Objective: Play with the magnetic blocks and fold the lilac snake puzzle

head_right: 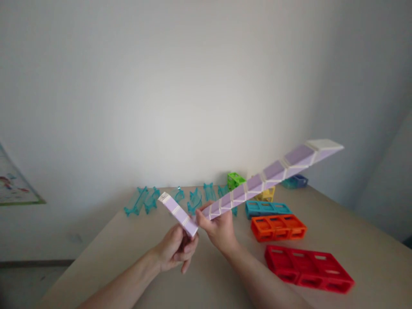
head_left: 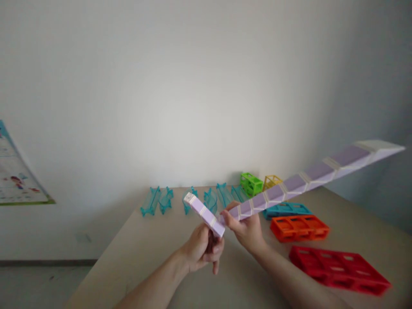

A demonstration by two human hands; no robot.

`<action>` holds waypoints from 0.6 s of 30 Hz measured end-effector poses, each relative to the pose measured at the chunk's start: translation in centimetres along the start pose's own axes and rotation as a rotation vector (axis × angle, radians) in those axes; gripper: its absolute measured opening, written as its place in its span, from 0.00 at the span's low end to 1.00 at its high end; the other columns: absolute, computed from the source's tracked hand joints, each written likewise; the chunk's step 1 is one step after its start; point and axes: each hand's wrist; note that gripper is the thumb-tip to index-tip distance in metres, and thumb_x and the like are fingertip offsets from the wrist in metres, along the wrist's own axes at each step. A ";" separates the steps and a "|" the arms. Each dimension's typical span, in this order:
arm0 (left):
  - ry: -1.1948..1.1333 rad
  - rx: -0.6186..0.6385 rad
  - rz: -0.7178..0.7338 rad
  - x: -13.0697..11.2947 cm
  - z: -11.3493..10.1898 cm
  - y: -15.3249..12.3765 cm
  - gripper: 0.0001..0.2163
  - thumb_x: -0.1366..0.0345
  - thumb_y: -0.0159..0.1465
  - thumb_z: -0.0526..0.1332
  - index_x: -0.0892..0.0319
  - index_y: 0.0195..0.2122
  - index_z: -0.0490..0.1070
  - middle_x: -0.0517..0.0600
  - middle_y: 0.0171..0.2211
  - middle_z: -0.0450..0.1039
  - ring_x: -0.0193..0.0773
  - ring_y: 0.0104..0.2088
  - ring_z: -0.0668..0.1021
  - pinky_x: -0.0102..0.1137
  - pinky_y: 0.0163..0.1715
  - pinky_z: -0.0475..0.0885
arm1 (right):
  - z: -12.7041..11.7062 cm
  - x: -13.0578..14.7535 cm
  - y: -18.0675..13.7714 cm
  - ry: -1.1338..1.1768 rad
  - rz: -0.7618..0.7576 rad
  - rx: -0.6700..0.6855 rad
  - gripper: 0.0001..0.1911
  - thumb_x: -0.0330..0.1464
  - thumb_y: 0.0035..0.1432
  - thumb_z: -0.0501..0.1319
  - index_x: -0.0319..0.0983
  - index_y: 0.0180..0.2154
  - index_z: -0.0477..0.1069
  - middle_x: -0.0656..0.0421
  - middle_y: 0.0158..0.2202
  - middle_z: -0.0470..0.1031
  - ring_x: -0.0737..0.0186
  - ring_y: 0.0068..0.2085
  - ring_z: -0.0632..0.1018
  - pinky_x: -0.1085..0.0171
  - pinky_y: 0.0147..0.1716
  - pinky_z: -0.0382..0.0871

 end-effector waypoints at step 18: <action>-0.175 -0.279 0.224 0.5 1.4 0.9 0.20 0.47 0.59 0.59 0.62 0.27 0.64 0.42 0.18 0.65 0.22 0.11 0.58 0.27 0.13 0.72 | 0.6 0.2 -0.6 0.045 -0.057 -0.007 0.07 0.37 0.53 0.65 0.39 0.30 0.76 0.55 0.33 0.75 0.57 0.38 0.76 0.60 0.41 0.69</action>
Point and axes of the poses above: each hand's wrist, its own y-axis towards the middle knuckle, its own z-axis out of the palm, x = y × z
